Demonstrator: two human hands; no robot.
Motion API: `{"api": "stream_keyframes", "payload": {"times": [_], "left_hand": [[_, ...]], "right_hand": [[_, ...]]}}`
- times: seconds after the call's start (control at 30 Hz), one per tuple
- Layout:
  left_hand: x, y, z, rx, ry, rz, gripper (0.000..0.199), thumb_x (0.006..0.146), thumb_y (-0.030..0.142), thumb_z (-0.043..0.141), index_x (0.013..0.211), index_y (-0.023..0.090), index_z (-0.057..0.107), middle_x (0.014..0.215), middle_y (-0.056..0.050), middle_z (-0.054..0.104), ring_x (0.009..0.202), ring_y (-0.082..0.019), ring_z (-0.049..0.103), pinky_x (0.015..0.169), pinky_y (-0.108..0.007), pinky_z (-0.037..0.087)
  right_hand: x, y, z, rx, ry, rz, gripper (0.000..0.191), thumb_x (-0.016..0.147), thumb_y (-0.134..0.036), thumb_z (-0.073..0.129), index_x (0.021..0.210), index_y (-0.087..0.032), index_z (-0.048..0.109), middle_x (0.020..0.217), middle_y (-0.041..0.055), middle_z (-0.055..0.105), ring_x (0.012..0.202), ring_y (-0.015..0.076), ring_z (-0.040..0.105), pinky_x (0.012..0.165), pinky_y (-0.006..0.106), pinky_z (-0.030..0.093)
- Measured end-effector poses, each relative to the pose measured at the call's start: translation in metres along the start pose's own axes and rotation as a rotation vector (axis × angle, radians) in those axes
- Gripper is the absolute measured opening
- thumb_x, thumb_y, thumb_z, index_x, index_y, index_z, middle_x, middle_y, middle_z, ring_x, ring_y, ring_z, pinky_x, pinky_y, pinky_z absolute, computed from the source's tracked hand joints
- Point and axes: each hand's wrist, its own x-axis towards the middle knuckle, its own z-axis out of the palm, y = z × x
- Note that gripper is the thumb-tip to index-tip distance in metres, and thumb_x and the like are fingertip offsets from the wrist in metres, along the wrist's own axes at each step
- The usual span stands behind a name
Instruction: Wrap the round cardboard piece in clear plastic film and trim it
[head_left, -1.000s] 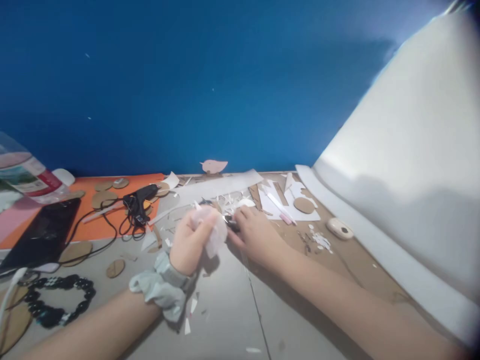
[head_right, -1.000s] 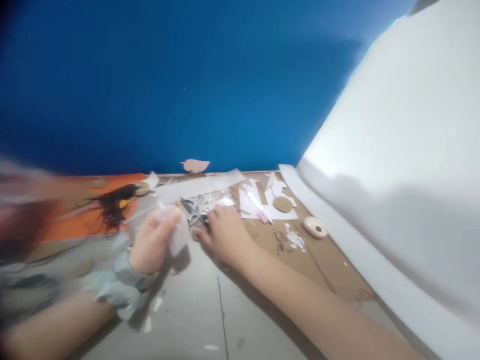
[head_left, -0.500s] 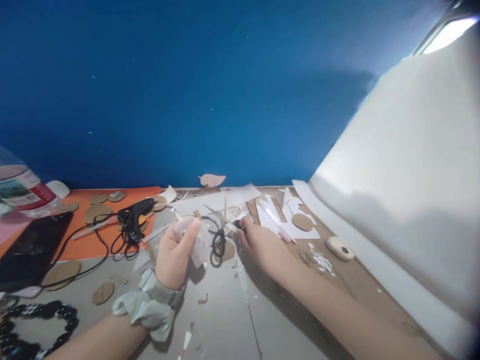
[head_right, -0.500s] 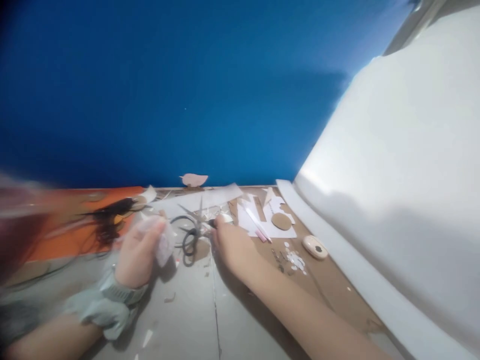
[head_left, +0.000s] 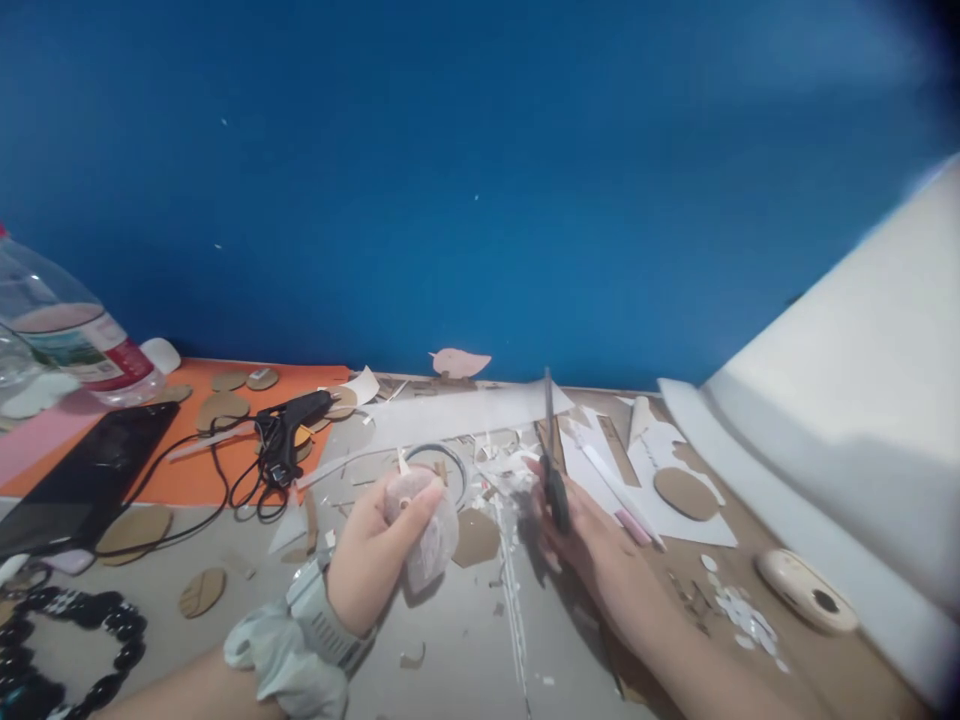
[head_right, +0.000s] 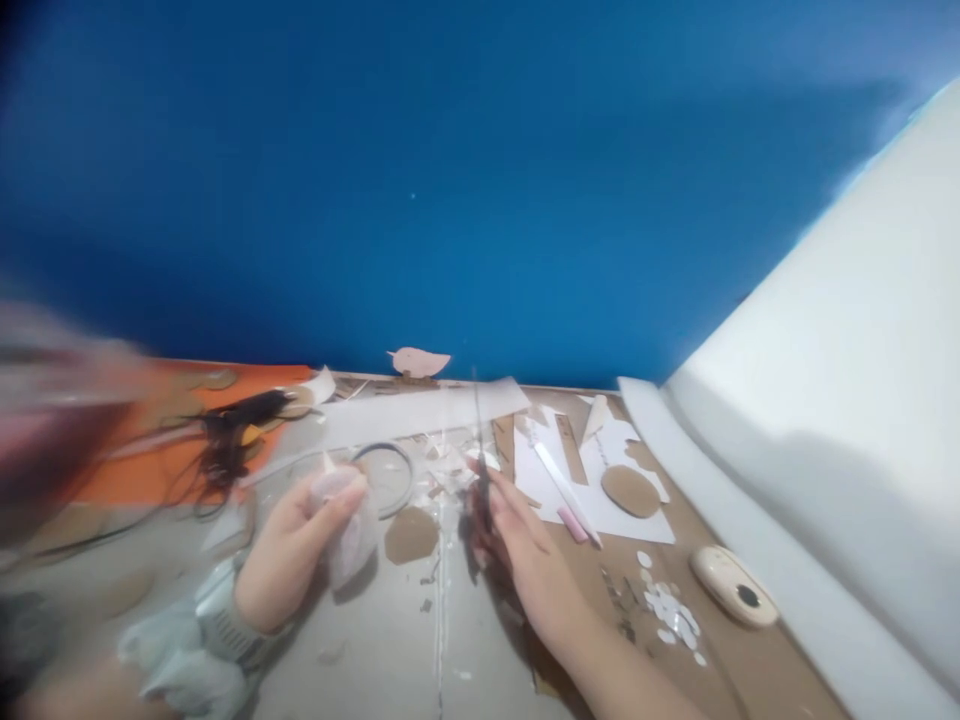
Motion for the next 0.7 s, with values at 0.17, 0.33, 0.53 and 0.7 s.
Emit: {"api": "stream_keyframes", "payload": {"times": [0.17, 0.33, 0.53, 0.7], "left_hand": [[0.000, -0.003, 0.000, -0.037, -0.037, -0.056, 0.027, 0.079, 0.044, 0.060, 0.083, 0.018, 0.060, 0.066, 0.002, 0.054, 0.060, -0.010, 0.047, 0.057, -0.019, 0.041], [0.003, -0.003, -0.003, -0.016, -0.047, -0.066, 0.026, 0.081, 0.045, 0.058, 0.084, 0.018, 0.059, 0.065, 0.002, 0.054, 0.059, -0.010, 0.049, 0.057, -0.020, 0.042], [0.017, 0.001, -0.016, 0.119, -0.001, 0.040, 0.020, 0.082, 0.038, 0.057, 0.082, 0.018, 0.058, 0.065, 0.002, 0.054, 0.057, -0.010, 0.049, 0.053, -0.021, 0.040], [0.020, 0.005, -0.016, 0.190, 0.002, 0.054, 0.017, 0.080, 0.033, 0.057, 0.082, 0.016, 0.059, 0.070, 0.000, 0.058, 0.063, -0.012, 0.053, 0.060, -0.023, 0.044]], "right_hand": [[-0.001, 0.000, -0.002, -0.108, -0.074, 0.082, 0.049, 0.085, -0.055, 0.042, 0.128, -0.033, 0.048, 0.114, 0.0061, 0.063, 0.092, 0.0238, 0.064, 0.076, 0.036, 0.052], [0.002, 0.009, -0.010, -0.508, -0.090, -0.318, 0.044, 0.084, -0.042, 0.046, 0.123, -0.024, 0.048, 0.111, 0.0099, 0.062, 0.095, 0.0269, 0.061, 0.075, 0.038, 0.051], [0.010, 0.015, -0.021, -1.066, 0.015, -0.665, 0.033, 0.086, -0.038, 0.046, 0.114, -0.022, 0.047, 0.106, 0.0107, 0.058, 0.095, 0.0290, 0.053, 0.075, 0.042, 0.046], [0.010, 0.019, -0.018, -1.119, 0.031, -0.663, 0.030, 0.087, -0.038, 0.045, 0.113, -0.024, 0.045, 0.104, 0.0084, 0.057, 0.092, 0.0274, 0.052, 0.075, 0.042, 0.043]]}}
